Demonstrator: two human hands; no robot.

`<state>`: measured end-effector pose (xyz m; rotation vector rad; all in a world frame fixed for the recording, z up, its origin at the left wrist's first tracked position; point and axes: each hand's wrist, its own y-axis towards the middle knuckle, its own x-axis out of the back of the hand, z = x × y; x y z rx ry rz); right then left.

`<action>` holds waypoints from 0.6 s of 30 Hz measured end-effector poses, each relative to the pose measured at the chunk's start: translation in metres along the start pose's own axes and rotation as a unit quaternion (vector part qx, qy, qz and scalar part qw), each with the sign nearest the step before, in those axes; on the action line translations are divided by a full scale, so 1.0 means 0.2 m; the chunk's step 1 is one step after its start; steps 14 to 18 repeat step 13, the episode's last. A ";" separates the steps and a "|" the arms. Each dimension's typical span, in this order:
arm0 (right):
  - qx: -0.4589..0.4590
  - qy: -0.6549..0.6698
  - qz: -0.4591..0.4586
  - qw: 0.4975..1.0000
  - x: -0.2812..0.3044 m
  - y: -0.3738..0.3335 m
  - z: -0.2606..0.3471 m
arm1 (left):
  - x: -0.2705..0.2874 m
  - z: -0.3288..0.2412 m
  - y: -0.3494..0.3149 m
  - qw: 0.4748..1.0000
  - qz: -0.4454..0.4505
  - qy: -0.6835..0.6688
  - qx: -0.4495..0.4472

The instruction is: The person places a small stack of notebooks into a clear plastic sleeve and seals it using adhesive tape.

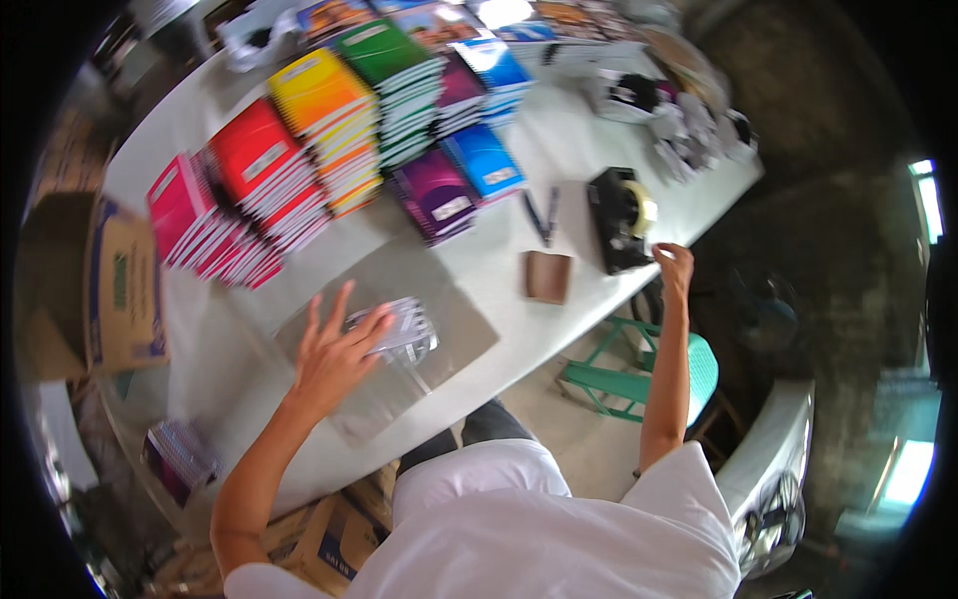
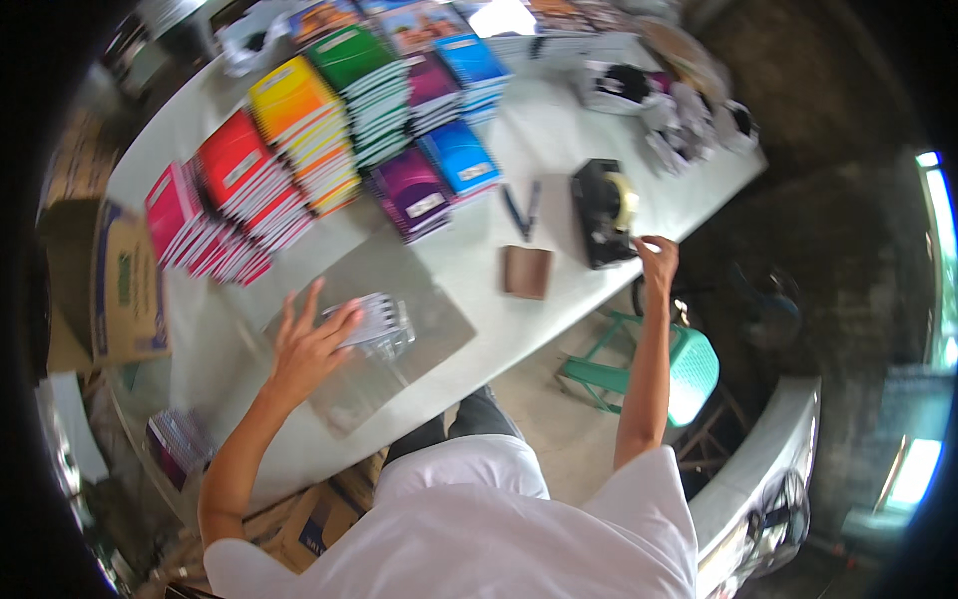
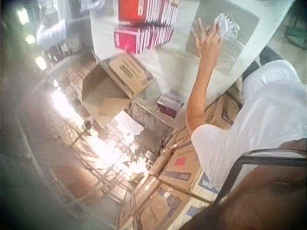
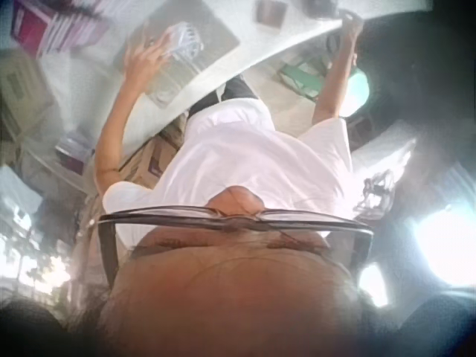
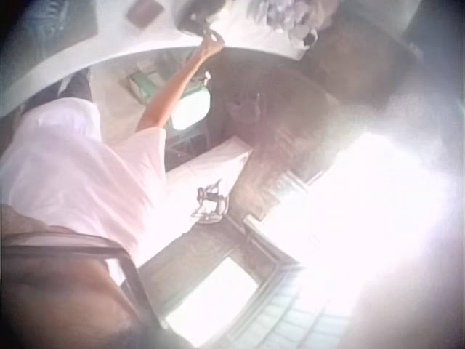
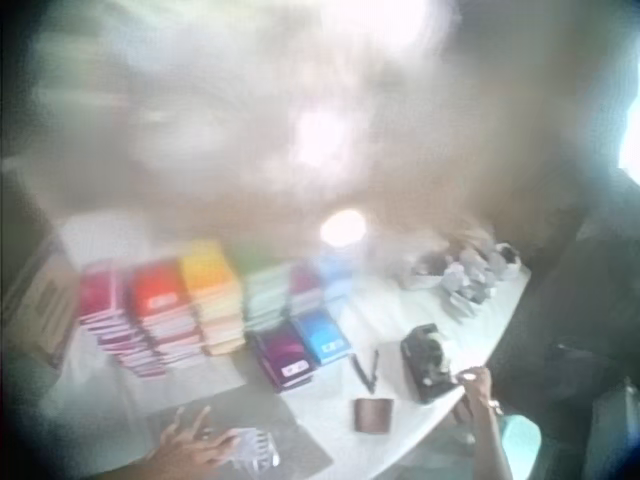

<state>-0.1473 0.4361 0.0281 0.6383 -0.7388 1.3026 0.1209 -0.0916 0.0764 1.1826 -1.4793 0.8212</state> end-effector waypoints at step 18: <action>-0.026 0.604 0.119 0.788 -0.28 -0.15 -0.55 | 0.02 -0.02 -0.02 0.999 0.028 0.012 0.024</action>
